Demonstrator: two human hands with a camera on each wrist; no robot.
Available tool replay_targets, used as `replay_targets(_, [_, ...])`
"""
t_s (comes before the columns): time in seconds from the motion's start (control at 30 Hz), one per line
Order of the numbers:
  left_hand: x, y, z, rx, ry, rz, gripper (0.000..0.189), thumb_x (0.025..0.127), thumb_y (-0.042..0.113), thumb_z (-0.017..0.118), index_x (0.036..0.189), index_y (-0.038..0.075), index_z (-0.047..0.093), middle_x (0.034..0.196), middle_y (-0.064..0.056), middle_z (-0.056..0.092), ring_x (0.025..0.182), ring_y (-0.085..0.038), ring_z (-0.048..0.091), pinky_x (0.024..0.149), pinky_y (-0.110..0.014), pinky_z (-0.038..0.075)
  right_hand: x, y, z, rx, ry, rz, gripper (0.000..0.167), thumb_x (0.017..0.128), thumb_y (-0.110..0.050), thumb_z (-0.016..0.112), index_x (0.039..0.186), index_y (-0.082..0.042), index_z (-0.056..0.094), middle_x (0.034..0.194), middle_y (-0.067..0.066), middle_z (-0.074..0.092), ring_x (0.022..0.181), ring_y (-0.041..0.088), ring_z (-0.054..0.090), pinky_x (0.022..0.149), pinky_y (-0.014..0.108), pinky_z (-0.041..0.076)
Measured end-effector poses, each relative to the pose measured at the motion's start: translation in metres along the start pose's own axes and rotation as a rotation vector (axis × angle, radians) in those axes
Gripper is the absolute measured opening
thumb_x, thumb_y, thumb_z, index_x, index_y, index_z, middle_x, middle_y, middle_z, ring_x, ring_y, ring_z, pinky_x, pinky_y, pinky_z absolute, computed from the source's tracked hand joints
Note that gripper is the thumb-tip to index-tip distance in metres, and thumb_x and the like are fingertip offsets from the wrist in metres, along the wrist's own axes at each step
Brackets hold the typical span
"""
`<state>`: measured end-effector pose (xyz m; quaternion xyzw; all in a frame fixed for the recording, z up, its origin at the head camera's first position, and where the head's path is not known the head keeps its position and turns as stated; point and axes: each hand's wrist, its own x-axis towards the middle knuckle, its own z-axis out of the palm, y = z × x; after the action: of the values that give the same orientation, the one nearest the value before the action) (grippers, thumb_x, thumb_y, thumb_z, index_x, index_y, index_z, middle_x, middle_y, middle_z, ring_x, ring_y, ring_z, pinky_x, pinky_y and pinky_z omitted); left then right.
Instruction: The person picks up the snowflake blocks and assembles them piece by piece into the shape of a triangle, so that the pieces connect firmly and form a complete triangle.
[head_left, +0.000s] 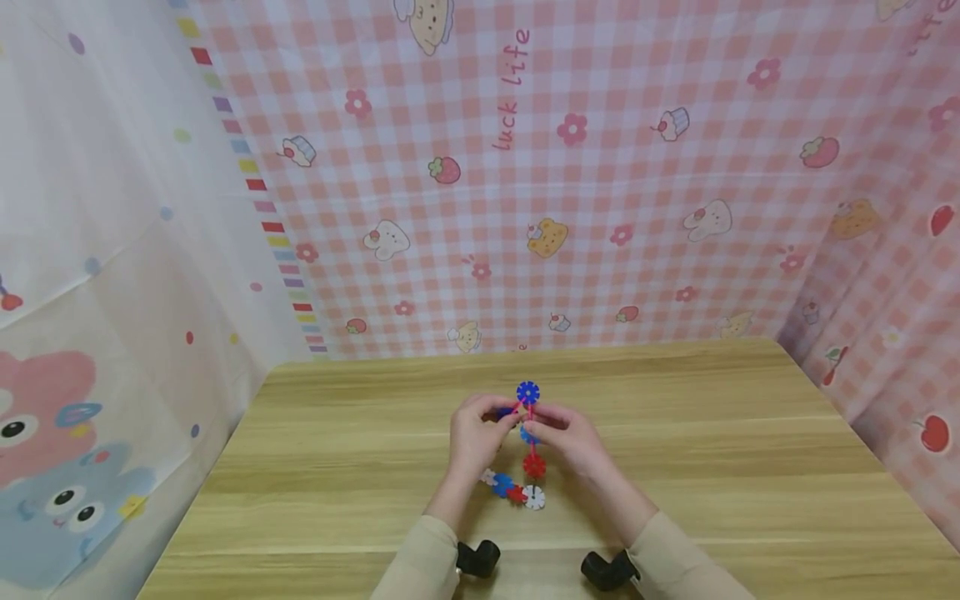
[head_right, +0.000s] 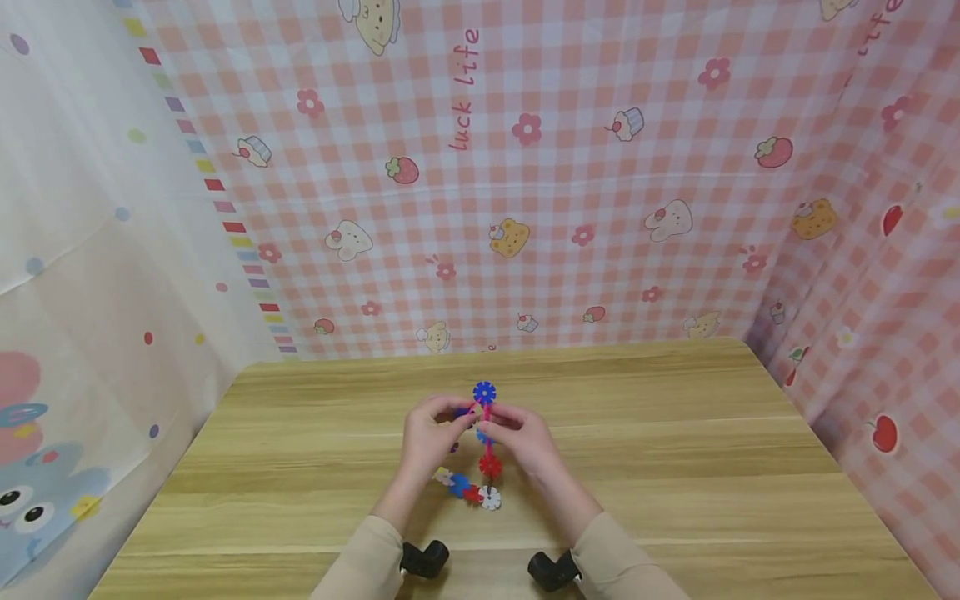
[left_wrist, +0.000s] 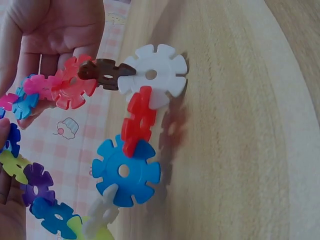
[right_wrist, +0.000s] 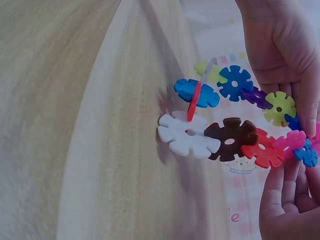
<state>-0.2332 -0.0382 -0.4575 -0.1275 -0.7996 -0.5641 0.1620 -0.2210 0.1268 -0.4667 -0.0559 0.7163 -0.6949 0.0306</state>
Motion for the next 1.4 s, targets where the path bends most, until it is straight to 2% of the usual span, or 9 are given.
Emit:
replay_targets(0.03, [0.0, 0.0, 0.0, -0.012, -0.003, -0.005, 0.013, 0.08, 0.005, 0.082, 0.092, 0.007, 0.077, 0.09, -0.003, 0.068, 0.078, -0.017, 0.065, 0.061, -0.025, 0.056, 0.0, 0.0, 0.0, -0.004, 0.002, 0.003, 0.043, 0.092, -0.003, 0.067, 0.129, 0.015, 0.054, 0.117, 0.025, 0.066, 0.102, 0.024, 0.066, 0.088, 0.032, 0.054])
replay_targets(0.1, [-0.001, -0.001, -0.001, -0.032, -0.008, -0.011, 0.014, 0.081, 0.007, 0.082, 0.094, 0.007, 0.076, 0.091, -0.003, 0.069, 0.08, -0.018, 0.065, 0.063, -0.026, 0.056, 0.0, -0.001, 0.0, -0.014, 0.003, 0.011, 0.043, 0.092, -0.004, 0.068, 0.129, 0.014, 0.055, 0.117, 0.024, 0.066, 0.104, 0.026, 0.065, 0.089, 0.033, 0.054])
replay_targets(0.33, [0.002, -0.001, -0.006, -0.137, -0.039, -0.071, 0.029, 0.088, 0.016, 0.076, 0.113, 0.002, 0.068, 0.1, -0.011, 0.071, 0.091, -0.023, 0.066, 0.083, -0.03, 0.054, 0.001, -0.004, 0.0, -0.081, 0.008, 0.02, 0.044, 0.09, -0.009, 0.071, 0.129, 0.008, 0.058, 0.119, 0.02, 0.066, 0.11, 0.03, 0.061, 0.094, 0.038, 0.051])
replay_targets(0.43, [0.003, 0.008, -0.012, -0.151, -0.057, -0.117, 0.027, 0.092, 0.016, 0.071, 0.115, 0.003, 0.068, 0.104, -0.01, 0.071, 0.094, -0.023, 0.065, 0.086, -0.033, 0.054, 0.001, -0.006, 0.0, -0.116, 0.012, 0.025, 0.044, 0.09, -0.011, 0.073, 0.128, 0.006, 0.06, 0.118, 0.018, 0.066, 0.11, 0.03, 0.061, 0.096, 0.04, 0.05])
replay_targets(0.53, [0.007, 0.011, -0.014, -0.155, -0.077, -0.134, 0.022, 0.092, 0.012, 0.07, 0.113, 0.005, 0.071, 0.105, -0.009, 0.071, 0.094, -0.022, 0.064, 0.085, -0.032, 0.054, 0.0, -0.008, 0.0, -0.14, 0.006, 0.023, 0.045, 0.09, -0.012, 0.073, 0.129, 0.006, 0.06, 0.119, 0.017, 0.066, 0.11, 0.031, 0.061, 0.096, 0.042, 0.05])
replay_targets(0.63, [0.009, 0.009, -0.015, -0.143, -0.08, -0.127, 0.019, 0.091, 0.009, 0.071, 0.11, 0.006, 0.073, 0.104, -0.006, 0.072, 0.091, -0.018, 0.064, 0.079, -0.025, 0.054, 0.0, -0.008, 0.0, -0.145, -0.016, 0.013, 0.046, 0.09, -0.013, 0.073, 0.129, 0.006, 0.06, 0.121, 0.018, 0.065, 0.111, 0.031, 0.061, 0.097, 0.042, 0.049])
replay_targets(0.9, [0.011, 0.013, -0.011, -0.168, -0.063, -0.125, 0.018, 0.088, 0.001, 0.072, 0.106, 0.002, 0.074, 0.102, -0.007, 0.073, 0.088, -0.017, 0.065, 0.077, -0.024, 0.055, 0.001, -0.003, 0.001, -0.155, -0.063, -0.022, 0.043, 0.089, -0.013, 0.074, 0.126, 0.007, 0.062, 0.121, 0.02, 0.065, 0.108, 0.028, 0.061, 0.092, 0.034, 0.051])
replay_targets(1.07, [0.01, 0.014, -0.008, -0.181, -0.07, -0.113, 0.016, 0.088, 0.0, 0.072, 0.104, 0.0, 0.075, 0.102, -0.009, 0.073, 0.089, -0.018, 0.067, 0.077, -0.024, 0.055, 0.0, -0.002, 0.002, -0.14, -0.036, -0.046, 0.04, 0.089, -0.009, 0.073, 0.123, 0.009, 0.063, 0.113, 0.017, 0.068, 0.102, 0.024, 0.062, 0.088, 0.029, 0.052])
replay_targets(1.4, [0.009, 0.014, -0.003, -0.172, -0.055, -0.082, 0.014, 0.086, 0.0, 0.074, 0.1, 0.0, 0.076, 0.1, -0.013, 0.074, 0.091, -0.026, 0.069, 0.078, -0.026, 0.056, -0.004, -0.003, 0.004, -0.114, -0.026, -0.117, 0.033, 0.09, -0.003, 0.07, 0.12, 0.011, 0.063, 0.106, 0.021, 0.068, 0.091, 0.014, 0.062, 0.08, 0.022, 0.052])
